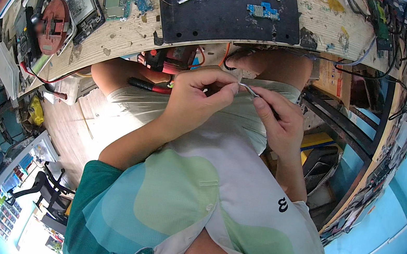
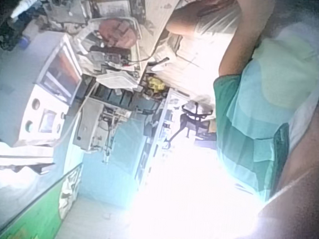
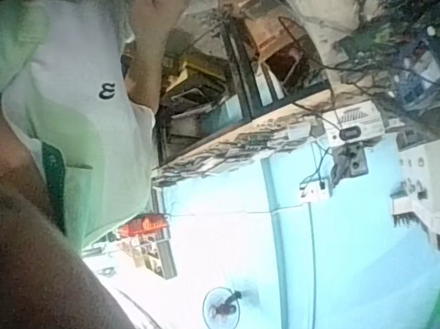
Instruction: The person works at a cluttered electronics repair bench, handling a small circuit board and using tweezers to manipulate tiny components. They move between workstations, retrieve tools, and continue adjusting parts on the board.
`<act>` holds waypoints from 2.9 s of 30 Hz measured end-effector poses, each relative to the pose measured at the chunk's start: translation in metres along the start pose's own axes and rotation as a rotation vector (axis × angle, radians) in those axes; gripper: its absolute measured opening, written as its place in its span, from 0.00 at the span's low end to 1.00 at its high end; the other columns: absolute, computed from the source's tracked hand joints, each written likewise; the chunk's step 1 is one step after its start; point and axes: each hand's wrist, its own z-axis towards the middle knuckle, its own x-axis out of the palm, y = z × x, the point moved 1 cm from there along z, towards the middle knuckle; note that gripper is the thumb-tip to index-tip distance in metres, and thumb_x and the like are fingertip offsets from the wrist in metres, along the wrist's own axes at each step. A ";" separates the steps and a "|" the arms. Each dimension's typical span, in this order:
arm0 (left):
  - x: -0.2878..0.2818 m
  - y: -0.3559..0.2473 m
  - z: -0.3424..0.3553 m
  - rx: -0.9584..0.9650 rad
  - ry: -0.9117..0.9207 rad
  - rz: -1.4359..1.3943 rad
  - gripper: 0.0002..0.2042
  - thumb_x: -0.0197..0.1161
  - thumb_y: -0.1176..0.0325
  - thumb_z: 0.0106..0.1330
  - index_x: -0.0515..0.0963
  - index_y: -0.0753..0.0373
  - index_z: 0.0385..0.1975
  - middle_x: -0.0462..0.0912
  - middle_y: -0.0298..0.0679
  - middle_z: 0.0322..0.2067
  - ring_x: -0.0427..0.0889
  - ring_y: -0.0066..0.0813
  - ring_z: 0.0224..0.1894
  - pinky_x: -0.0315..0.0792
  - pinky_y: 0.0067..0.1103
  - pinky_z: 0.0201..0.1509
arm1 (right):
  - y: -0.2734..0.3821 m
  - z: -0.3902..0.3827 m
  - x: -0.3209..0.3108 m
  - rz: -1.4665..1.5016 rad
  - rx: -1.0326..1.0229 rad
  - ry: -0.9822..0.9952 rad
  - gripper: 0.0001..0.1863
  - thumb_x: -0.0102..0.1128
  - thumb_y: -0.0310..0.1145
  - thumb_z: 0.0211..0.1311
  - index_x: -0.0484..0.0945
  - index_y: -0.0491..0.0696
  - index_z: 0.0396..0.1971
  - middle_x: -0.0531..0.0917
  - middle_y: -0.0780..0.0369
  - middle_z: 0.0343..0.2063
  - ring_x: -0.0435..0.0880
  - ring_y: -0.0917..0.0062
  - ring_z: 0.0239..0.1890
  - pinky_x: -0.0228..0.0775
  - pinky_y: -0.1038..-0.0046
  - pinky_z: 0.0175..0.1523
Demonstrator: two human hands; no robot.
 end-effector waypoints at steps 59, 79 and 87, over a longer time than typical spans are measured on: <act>-0.007 -0.010 0.021 -0.374 0.135 -0.247 0.12 0.75 0.65 0.72 0.86 0.68 0.47 0.83 0.29 0.31 0.73 0.13 0.29 0.64 0.16 0.32 | 0.010 0.012 -0.024 -0.756 -0.471 -0.030 0.25 0.68 0.25 0.60 0.84 0.52 0.59 0.85 0.61 0.48 0.88 0.64 0.41 0.82 0.64 0.40; 0.019 -0.012 0.005 -0.104 -0.096 -0.296 0.14 0.71 0.69 0.77 0.87 0.69 0.56 0.90 0.35 0.44 0.82 0.13 0.41 0.77 0.14 0.46 | 0.022 -0.003 0.014 -0.492 -0.271 -0.323 0.18 0.70 0.22 0.69 0.86 0.44 0.57 0.84 0.56 0.46 0.88 0.64 0.44 0.82 0.68 0.47; 0.017 -0.016 0.009 -0.280 0.049 -0.585 0.14 0.67 0.64 0.79 0.86 0.65 0.57 0.68 0.24 0.22 0.59 0.13 0.22 0.52 0.18 0.27 | 0.011 -0.002 0.012 -0.529 -0.404 -0.345 0.23 0.71 0.18 0.65 0.86 0.46 0.59 0.84 0.57 0.47 0.88 0.65 0.44 0.82 0.68 0.45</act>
